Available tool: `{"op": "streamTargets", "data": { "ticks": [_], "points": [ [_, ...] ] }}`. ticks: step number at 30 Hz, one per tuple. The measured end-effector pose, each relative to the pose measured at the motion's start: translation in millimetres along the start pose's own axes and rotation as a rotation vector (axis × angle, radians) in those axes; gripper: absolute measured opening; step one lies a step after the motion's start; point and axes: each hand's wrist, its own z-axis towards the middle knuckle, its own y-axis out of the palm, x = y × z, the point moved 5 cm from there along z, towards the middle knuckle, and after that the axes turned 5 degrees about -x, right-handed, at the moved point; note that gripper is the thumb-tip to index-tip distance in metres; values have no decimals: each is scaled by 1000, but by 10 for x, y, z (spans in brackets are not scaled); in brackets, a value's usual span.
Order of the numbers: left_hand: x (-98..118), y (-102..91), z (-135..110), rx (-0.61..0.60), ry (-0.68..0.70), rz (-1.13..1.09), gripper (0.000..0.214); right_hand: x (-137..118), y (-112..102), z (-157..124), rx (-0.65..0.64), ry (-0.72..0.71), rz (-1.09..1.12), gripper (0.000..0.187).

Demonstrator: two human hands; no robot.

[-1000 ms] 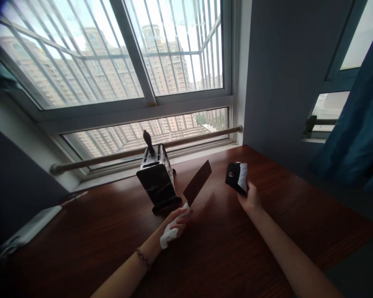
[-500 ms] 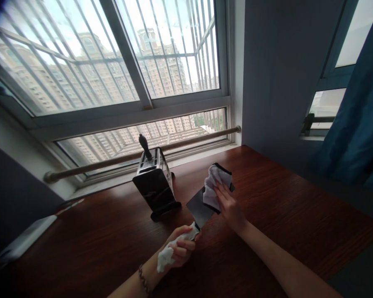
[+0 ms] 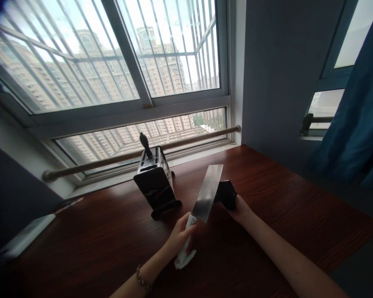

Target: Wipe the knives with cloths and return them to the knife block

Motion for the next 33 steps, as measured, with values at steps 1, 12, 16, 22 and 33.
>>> {"op": "streamTargets", "data": {
  "ticks": [1,12,16,22,33],
  "points": [
    [-7,-13,-2,21,2,37,21,8,126,-63,-100,54,72,21],
    [17,-89,29,244,19,323,19,-526,79,-167,-66,-220,170,33],
    [43,-60,43,253,-27,387,15,-850,-167,-224,143,-567,-117,34],
    [79,-48,40,301,-26,533,8,-469,419,-454,-289,-752,-1186,31],
    [31,21,7,283,28,668,5,-115,463,-278,-353,-736,-1603,34]
  ]
}}
